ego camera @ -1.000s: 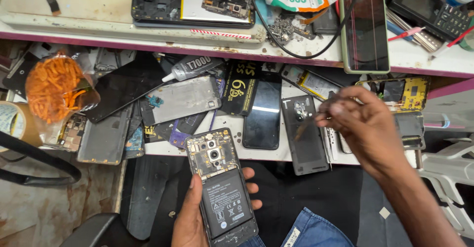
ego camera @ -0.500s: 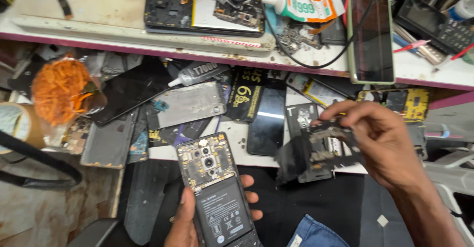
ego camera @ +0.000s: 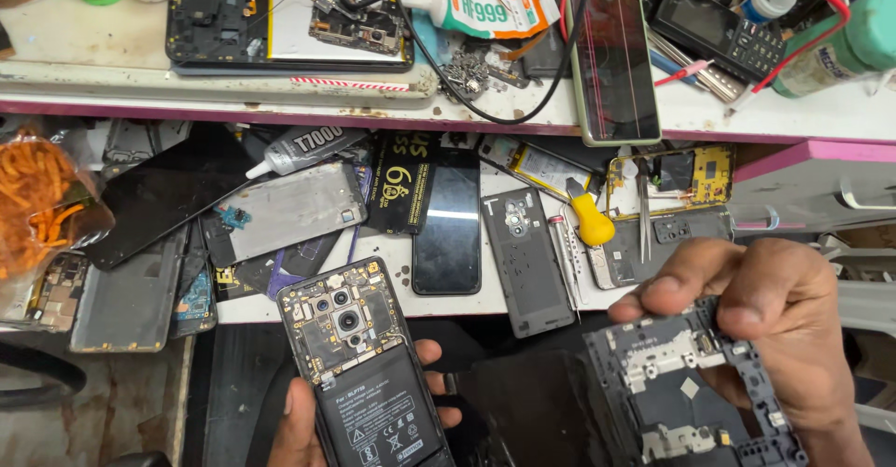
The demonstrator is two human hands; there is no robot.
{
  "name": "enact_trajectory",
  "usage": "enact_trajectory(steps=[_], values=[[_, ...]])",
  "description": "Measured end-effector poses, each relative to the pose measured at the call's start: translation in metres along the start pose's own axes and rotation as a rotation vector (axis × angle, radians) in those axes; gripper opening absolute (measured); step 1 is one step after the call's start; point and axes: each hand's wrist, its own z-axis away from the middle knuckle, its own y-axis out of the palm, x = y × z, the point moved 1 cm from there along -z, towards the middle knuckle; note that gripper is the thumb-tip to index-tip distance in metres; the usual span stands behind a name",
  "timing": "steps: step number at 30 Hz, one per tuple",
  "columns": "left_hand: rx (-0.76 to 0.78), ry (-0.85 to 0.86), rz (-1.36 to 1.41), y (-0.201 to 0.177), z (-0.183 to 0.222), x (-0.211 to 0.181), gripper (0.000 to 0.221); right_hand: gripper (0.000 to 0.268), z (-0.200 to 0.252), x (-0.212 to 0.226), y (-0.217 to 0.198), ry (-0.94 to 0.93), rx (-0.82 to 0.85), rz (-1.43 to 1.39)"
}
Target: The person disassembles a smartphone by removing screws and prying open the back cover. They then remove the battery and continue to unscrew internal components, including the camera module, using a screwdriver.
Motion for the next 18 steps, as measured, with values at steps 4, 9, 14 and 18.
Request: enact_trajectory(steps=[4,9,14,18], values=[[-0.022,-0.002,0.0,-0.001,0.004,0.005,0.081,0.009,0.005,0.005,0.002,0.017,-0.007,-0.053],[-0.006,-0.019,-0.061,-0.002,0.003,0.003,0.082,0.01,0.007,0.004,0.01,-0.003,0.055,-0.137],[-0.004,0.02,-0.098,0.004,0.002,0.006,0.084,0.007,0.003,0.005,0.016,0.015,0.1,-0.129],[-0.037,0.017,-0.05,0.012,0.004,0.008,0.084,0.016,-0.006,0.004,0.026,0.021,0.177,-0.108]])
